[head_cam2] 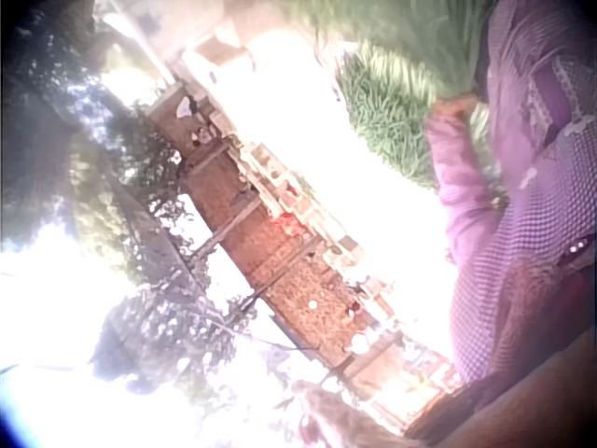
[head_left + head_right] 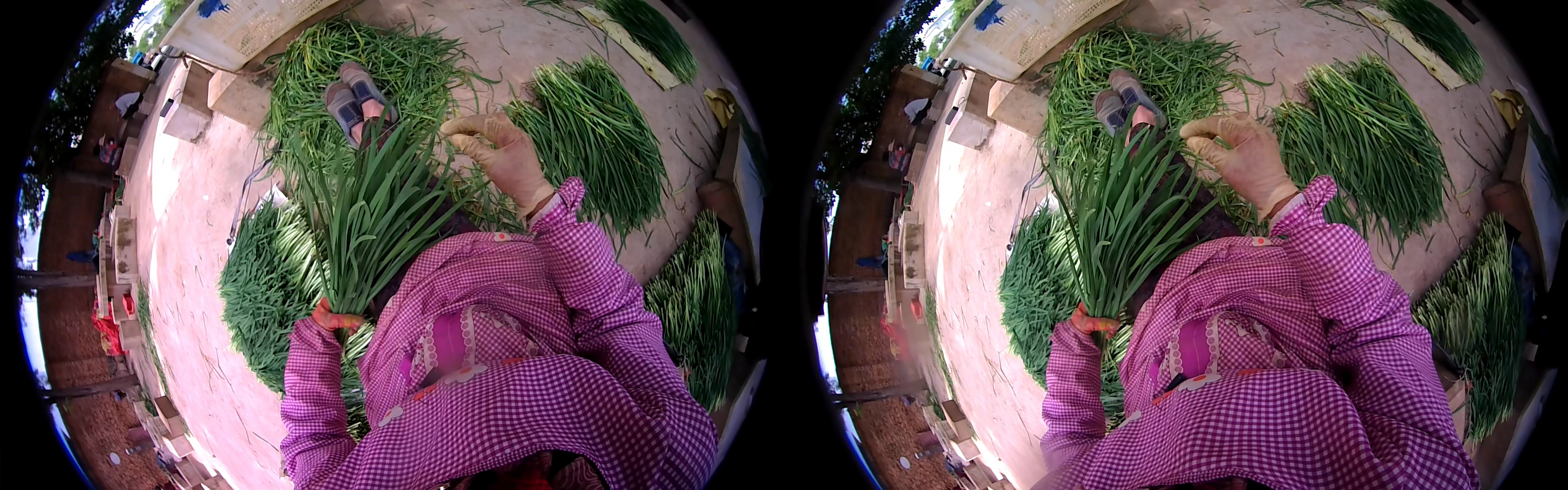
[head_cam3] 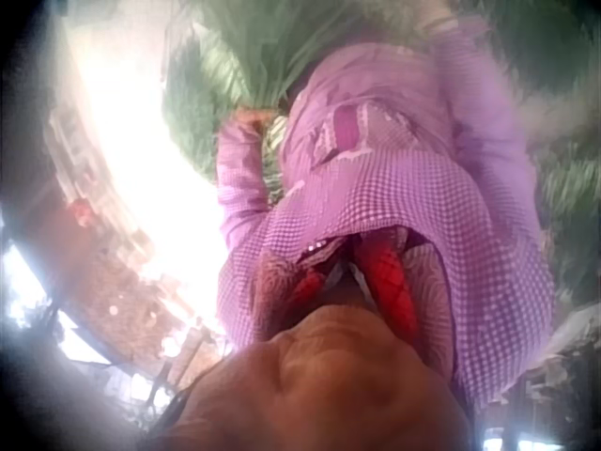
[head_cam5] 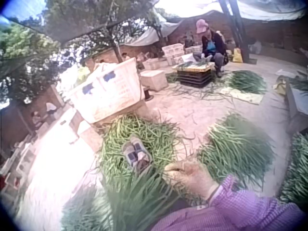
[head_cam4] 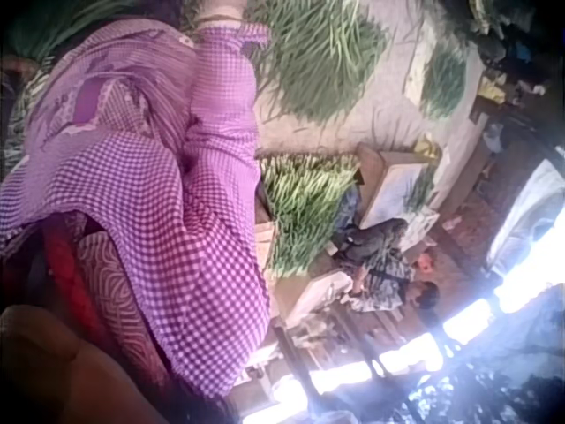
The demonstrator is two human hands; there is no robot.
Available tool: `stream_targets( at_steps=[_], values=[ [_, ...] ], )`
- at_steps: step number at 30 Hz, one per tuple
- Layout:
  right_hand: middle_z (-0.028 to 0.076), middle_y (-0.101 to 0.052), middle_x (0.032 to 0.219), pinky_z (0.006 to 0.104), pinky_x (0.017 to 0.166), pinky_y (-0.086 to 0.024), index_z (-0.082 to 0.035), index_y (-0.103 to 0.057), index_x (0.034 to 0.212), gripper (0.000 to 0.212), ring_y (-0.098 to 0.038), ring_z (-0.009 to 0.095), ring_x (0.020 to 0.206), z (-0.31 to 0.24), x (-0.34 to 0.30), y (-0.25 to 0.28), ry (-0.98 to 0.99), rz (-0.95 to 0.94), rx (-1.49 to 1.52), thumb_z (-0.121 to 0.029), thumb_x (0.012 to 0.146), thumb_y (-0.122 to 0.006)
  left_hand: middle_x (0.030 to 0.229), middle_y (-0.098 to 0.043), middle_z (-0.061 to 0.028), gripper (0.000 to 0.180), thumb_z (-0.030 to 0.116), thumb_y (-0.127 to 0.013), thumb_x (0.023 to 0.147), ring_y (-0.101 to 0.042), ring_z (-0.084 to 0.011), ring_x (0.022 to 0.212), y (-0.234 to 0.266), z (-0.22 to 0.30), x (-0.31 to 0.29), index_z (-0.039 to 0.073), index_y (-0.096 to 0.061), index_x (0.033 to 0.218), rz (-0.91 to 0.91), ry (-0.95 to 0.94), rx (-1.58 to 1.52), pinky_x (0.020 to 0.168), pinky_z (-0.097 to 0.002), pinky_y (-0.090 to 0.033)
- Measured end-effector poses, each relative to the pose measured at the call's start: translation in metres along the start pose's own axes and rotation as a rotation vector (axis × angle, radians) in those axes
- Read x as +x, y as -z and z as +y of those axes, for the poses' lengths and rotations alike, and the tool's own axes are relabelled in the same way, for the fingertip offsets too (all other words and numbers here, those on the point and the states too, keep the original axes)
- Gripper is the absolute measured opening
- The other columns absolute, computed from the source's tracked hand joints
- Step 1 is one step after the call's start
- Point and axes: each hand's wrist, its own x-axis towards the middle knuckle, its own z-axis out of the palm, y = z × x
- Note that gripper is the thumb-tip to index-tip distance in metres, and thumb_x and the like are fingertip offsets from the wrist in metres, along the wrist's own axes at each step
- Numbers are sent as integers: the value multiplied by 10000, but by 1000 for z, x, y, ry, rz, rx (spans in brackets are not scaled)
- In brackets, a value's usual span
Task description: The person bundles garlic chives by hand, gathering stalks from piles on the ground and securing them into bunches with ties.
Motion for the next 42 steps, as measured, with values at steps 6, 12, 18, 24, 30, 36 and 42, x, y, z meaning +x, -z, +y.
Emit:
stream_targets(
  at_steps=[6, 12, 18, 24, 30, 36, 42],
  values=[
    [11, -666, 882, 414, 917, -403, -163, -717, 971, 270, -565, 244, 981, -5, -9, -37, 330, -126, -353, -351, 779, -692, 900, -674, -144, 475, -110, -721, 676, -620, -184, 596, -21, 10, 3, -18, -622, 1131, 196, 164, 240, 499, -290, -505],
    [35, -655, 804, 387, 844, -430, -106, -684, 763, 163, -604, 239, 829, 6, -22, -49, 194, -180, -188, -268, 755, -703, 907, -681, -116, 517, -145, -744, 651, -620, -160, 596, -16, 6, 4, 19, -635, 1129, 168, 184, 252, 490, -272, -498],
    [70, -660, 753, 322, 657, -474, -57, -690, 813, 125, -608, 186, 708, 17, -22, -46, -255, -120, 240, -181, 812, -678, 1025, -603, -225, 526, -45, -645, 739, -587, -220, 550, -9, -4, 26, -52, -501, 1245, -119, 57, 122, 451, -319, -451],
    [13, -673, 782, 267, 723, -453, -13, -698, 849, 183, -588, 121, 733, 42, 6, 3, -396, 239, 548, -179, 888, -633, 859, -638, -152, 611, -171, -644, 681, -583, -190, 554, -21, 4, 23, -33, -508, 1261, -47, 143, 206, 466, -312, -443],
    [31, -686, 883, 253, 797, -457, -7, -693, 993, 236, -595, 111, 822, 35, 5, 36, -308, 99, 363, -215, 902, -632, 765, -647, -118, 587, -180, -651, 683, -573, -184, 525, -32, 13, 18, -31, -535, 1239, -32, 136, 200, 464, -312, -443],
    [33, -669, 985, 278, 869, -459, -15, -678, 1029, 233, -592, 127, 952, 25, 2, 31, -290, -169, 354, -200, 893, -637, 820, -657, -127, 573, -178, -653, 697, -573, -175, 526, -16, 4, 11, -31, -539, 1240, -77, 138, 199, 466, -306, -445],
    [49, -694, 891, 355, 771, -494, -93, -703, 930, 236, -641, 210, 865, 12, 5, 25, 67, -106, -88, -307, 834, -678, 857, -669, -98, 594, -153, -699, 696, -563, -143, 545, -32, 8, 19, 2, -548, 1250, 11, 194, 176, 479, -289, -435]
  ],
)
